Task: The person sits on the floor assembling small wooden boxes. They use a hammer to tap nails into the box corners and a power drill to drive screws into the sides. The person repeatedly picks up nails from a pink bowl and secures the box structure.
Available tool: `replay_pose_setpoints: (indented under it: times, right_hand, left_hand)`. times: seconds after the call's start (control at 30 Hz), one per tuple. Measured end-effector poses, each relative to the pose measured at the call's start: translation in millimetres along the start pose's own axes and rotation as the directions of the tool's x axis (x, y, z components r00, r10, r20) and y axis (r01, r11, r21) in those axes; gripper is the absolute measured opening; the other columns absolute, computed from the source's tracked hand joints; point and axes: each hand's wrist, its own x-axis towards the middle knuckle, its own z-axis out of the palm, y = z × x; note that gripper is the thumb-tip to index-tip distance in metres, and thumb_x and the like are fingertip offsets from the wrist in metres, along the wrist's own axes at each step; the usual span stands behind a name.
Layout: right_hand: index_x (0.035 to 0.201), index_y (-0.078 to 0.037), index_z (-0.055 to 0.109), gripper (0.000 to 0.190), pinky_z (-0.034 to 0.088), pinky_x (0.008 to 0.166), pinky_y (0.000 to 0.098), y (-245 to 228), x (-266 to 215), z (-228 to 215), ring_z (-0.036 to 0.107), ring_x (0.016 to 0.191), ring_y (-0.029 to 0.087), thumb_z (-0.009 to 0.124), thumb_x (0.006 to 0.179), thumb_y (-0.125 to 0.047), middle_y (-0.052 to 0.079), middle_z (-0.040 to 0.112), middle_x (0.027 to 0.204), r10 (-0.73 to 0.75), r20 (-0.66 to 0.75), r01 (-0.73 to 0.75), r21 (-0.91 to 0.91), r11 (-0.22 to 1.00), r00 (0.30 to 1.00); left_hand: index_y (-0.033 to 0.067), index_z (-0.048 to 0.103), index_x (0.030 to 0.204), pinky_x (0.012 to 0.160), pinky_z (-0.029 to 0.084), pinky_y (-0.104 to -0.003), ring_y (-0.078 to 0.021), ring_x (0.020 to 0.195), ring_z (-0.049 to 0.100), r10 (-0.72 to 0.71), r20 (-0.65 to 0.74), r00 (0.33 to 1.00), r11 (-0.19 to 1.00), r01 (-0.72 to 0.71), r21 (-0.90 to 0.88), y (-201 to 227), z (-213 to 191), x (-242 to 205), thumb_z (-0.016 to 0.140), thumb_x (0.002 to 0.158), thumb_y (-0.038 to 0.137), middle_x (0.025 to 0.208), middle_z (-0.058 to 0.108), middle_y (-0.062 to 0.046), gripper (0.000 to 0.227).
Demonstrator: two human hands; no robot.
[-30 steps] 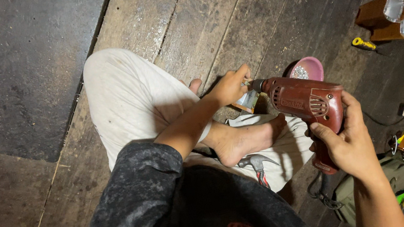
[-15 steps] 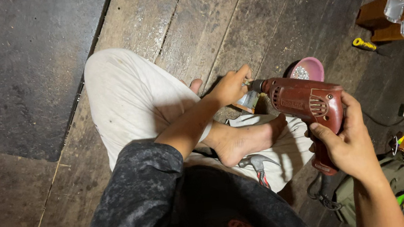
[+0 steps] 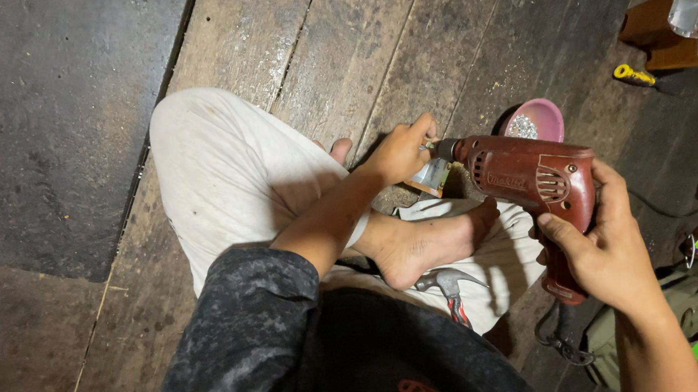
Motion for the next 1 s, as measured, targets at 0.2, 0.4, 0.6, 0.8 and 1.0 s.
replay_pose_setpoints:
  times: [0.2,0.4,0.6,0.8,1.0]
  right_hand:
    - [0.154,0.0,0.031,0.081,0.041,0.1,0.039,3,0,0,0.056,0.112,0.026,0.069,0.084,-0.014,0.019,0.052,0.138,-0.023,0.0,0.023,0.003,1.0,1.0]
    - [0.154,0.001,0.03,0.082,0.043,0.097,0.0387,9,2,1,0.056,0.107,0.025,0.07,0.084,-0.015,0.019,0.054,0.131,-0.015,0.01,0.015,-0.007,1.0,1.0]
    - [0.153,-0.006,0.025,0.082,0.042,0.099,0.0436,-14,4,-3,0.059,0.115,0.031,0.065,0.084,-0.024,0.019,0.051,0.141,0.117,0.094,-0.105,-0.124,0.987,0.989]
    - [0.15,-0.003,0.024,0.082,0.041,0.1,0.0405,-9,13,-5,0.054,0.114,0.027,0.068,0.083,-0.019,0.019,0.05,0.134,0.052,0.129,-0.043,-0.07,0.997,0.99]
    - [0.149,-0.007,0.025,0.075,0.053,0.081,0.043,-28,15,-5,0.06,0.093,0.026,0.066,0.086,-0.015,0.017,0.057,0.118,0.196,0.122,-0.191,-0.049,0.98,0.973]
  left_hand:
    - [0.0127,0.047,0.109,0.058,0.041,-0.042,-0.0229,0.059,0.053,0.035,-0.031,0.999,0.999,-0.034,0.031,-14,8,6,0.062,0.086,-0.003,0.081,0.064,-0.011,0.031]
    - [0.0126,0.046,0.11,0.054,0.04,-0.038,-0.0184,0.056,0.048,-0.021,0.0,1.0,0.999,0.021,0.027,1,0,0,0.065,0.091,-0.002,0.076,0.06,-0.009,0.03]
    - [0.0135,0.046,0.11,0.063,0.041,-0.044,-0.0278,0.063,0.056,0.035,-0.031,0.999,0.998,-0.033,0.044,-17,9,7,0.064,0.086,-0.002,0.086,0.065,-0.015,0.034]
    - [0.0117,0.046,0.109,0.07,0.046,-0.043,-0.0297,0.076,0.061,0.059,-0.029,0.998,0.998,-0.059,0.025,-13,6,6,0.058,0.084,-0.005,0.091,0.066,-0.016,0.032]
    - [0.0145,0.046,0.109,0.068,0.044,-0.045,-0.0306,0.069,0.057,0.073,-0.037,0.997,0.997,-0.072,0.03,-19,8,9,0.059,0.083,-0.003,0.086,0.063,-0.015,0.034]
